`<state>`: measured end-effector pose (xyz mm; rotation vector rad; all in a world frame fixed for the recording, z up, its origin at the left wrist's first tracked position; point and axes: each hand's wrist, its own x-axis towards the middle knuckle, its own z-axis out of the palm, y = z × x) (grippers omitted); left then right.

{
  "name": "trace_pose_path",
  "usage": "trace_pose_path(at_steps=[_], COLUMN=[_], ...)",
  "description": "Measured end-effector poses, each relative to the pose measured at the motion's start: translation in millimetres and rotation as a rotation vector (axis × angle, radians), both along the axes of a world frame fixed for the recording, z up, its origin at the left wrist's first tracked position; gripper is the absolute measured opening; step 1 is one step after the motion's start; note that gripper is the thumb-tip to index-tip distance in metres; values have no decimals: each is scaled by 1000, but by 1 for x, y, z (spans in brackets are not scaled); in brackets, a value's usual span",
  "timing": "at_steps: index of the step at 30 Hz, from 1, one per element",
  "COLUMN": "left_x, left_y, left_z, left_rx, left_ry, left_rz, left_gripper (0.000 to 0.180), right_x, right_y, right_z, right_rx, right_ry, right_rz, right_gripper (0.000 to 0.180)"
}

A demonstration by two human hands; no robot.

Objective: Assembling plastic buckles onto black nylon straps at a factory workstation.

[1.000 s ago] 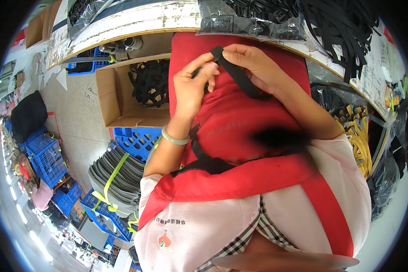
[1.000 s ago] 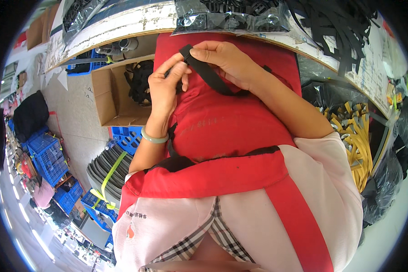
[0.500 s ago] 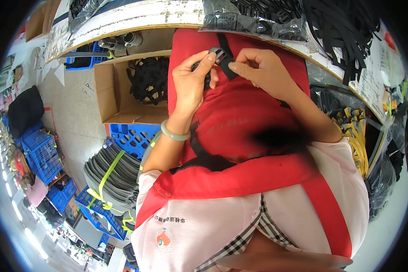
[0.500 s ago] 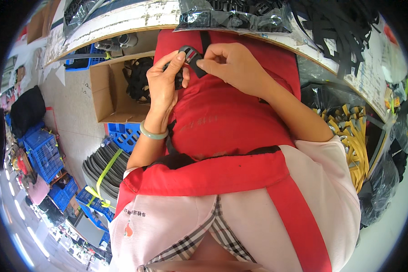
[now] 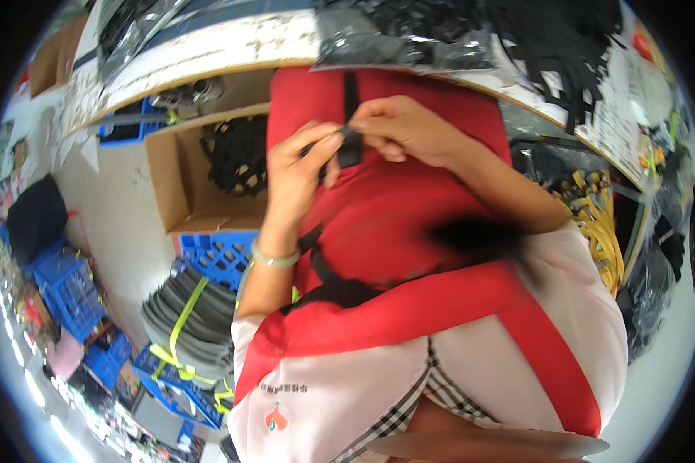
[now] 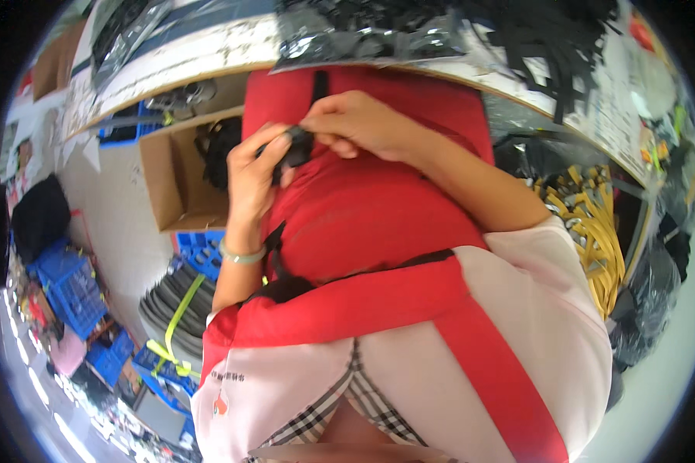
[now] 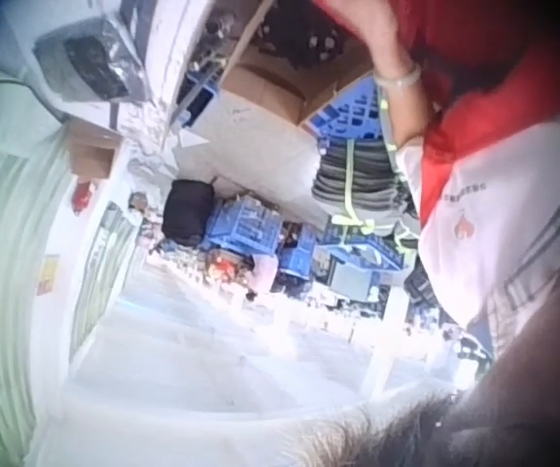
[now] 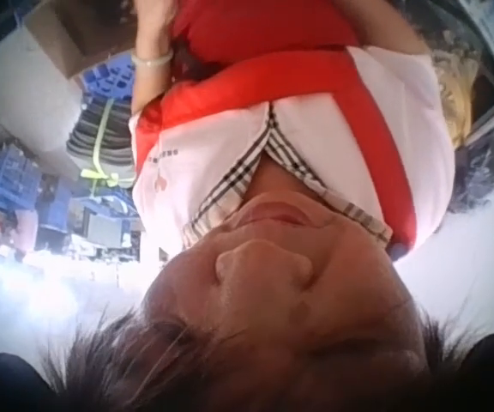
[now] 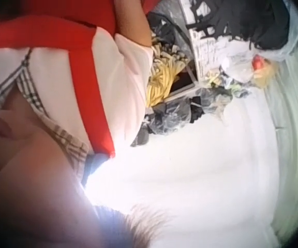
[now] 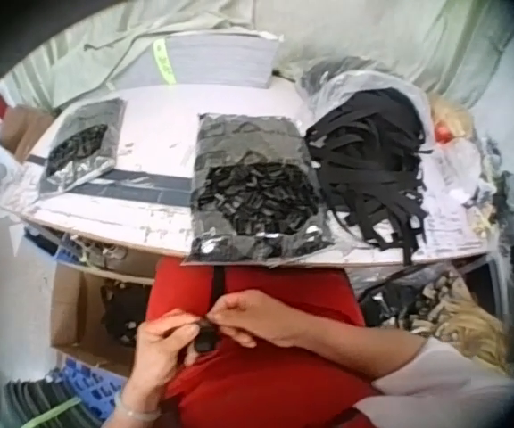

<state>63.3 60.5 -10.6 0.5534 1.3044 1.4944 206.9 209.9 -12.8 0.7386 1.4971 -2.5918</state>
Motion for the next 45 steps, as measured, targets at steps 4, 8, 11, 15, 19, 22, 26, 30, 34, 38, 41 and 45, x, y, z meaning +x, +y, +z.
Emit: trace_pose_path(at_steps=[4,8,11,15,19,22,26,30,34,38,41,45], left_x=[-55,-113,-137,-88,-33,-16,-6,-1,4,10,14,14], left_y=[-55,-122,-154,-82,-31,-17,0,1,0,2,4,4], left_z=[12,13,-16,-17,-17,-19,-15,-12,-11,-12,-17,-21], left_rx=[-3,-302,-314,-130,-31,-51,5,60,87,55,60,91], left_ry=[31,369,351,-6,-19,-26,35,-87,-84,100,226,358], left_rz=[-86,491,792,401,95,40,-76,29,131,202,243,243], left_gripper=[12,25,22,32,28,9,12,20,21,17,19,20], right_x=[3,34,37,91,58,21,1,-5,-6,-5,-8,-12], right_y=[20,92,148,213,110,30,-4,-18,-19,-17,-19,-18], right_z=[11,37,49,7,89,106,65,32,25,22,29,29], right_rx=[495,1234,1514,1023,1575,1336,919,445,364,213,139,39], right_ry=[16,-83,-394,505,-166,-67,70,-40,-133,-122,-115,-85], right_rz=[-265,-697,-906,-792,-637,-225,49,7,-26,-92,-139,-174], right_gripper=[17,18,26,18,19,16,15,21,19,17,18,20])
